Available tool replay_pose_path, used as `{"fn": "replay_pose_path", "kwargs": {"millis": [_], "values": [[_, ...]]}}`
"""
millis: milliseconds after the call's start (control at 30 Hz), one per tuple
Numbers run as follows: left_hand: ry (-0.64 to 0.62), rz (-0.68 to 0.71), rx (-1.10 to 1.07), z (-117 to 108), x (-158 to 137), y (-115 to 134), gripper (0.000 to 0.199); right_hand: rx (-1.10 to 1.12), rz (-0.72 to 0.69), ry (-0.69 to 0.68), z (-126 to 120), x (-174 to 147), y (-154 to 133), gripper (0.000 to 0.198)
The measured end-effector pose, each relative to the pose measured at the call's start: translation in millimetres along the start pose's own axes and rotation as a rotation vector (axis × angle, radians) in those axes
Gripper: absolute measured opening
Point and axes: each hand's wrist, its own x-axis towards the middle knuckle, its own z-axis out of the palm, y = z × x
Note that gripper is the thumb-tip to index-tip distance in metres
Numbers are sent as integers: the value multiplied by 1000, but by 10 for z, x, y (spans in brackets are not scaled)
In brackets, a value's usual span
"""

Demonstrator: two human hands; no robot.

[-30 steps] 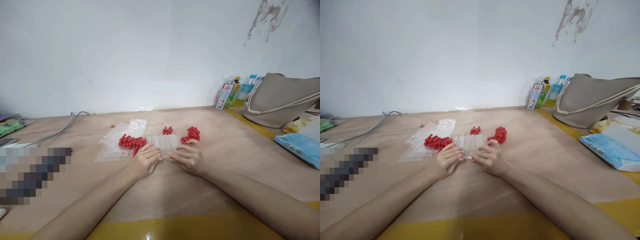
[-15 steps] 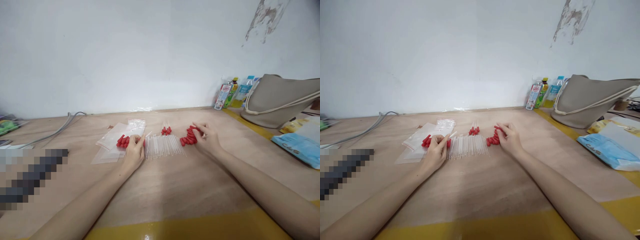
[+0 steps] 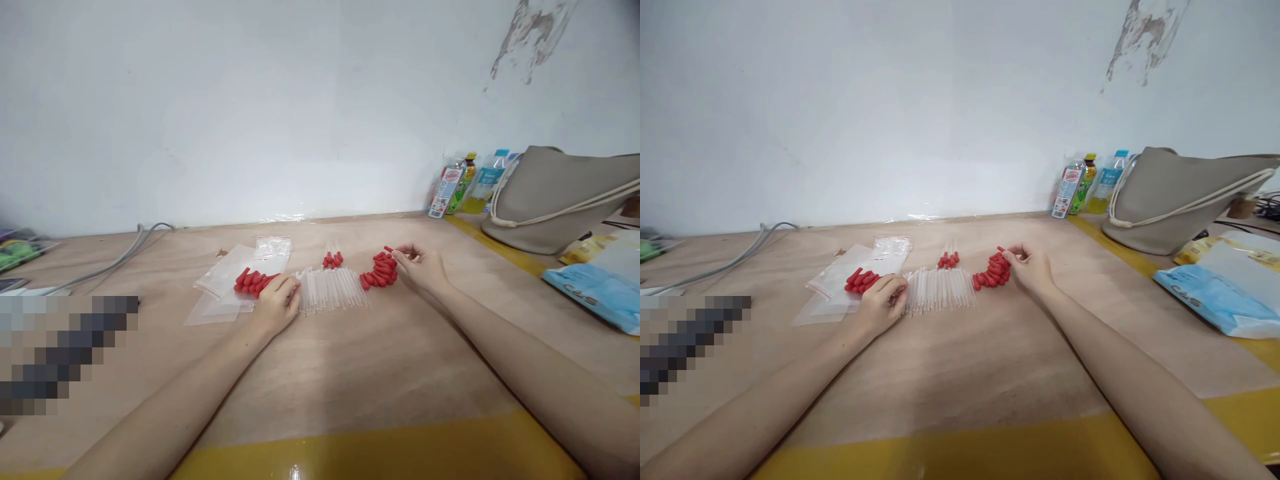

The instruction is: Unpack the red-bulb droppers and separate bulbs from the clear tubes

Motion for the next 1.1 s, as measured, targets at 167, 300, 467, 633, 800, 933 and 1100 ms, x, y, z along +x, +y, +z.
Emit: {"fn": "replay_pose_path", "kwargs": {"millis": [167,300,467,633,800,933,1100], "values": [[44,40,-37,9,-17,44,9,-2,53,-49,41,66,92,35],[35,27,-46,7,-26,39,13,41,63,-100,78,81,162,36],[45,17,4,-29,-11,49,14,-71,-14,-103,78,89,225,39],[49,1,88,-68,2,75,16,-181,-104,64,17,120,158,40],[30,-8,117,-76,-2,62,17,-373,-184,90,68,263,-236,31],[24,-17,121,-78,-5,41,17,-599,-75,-302,372,397,-688,25],[13,-20,131,-78,-16,34,17,-668,149,-545,869,500,-929,13]]}}
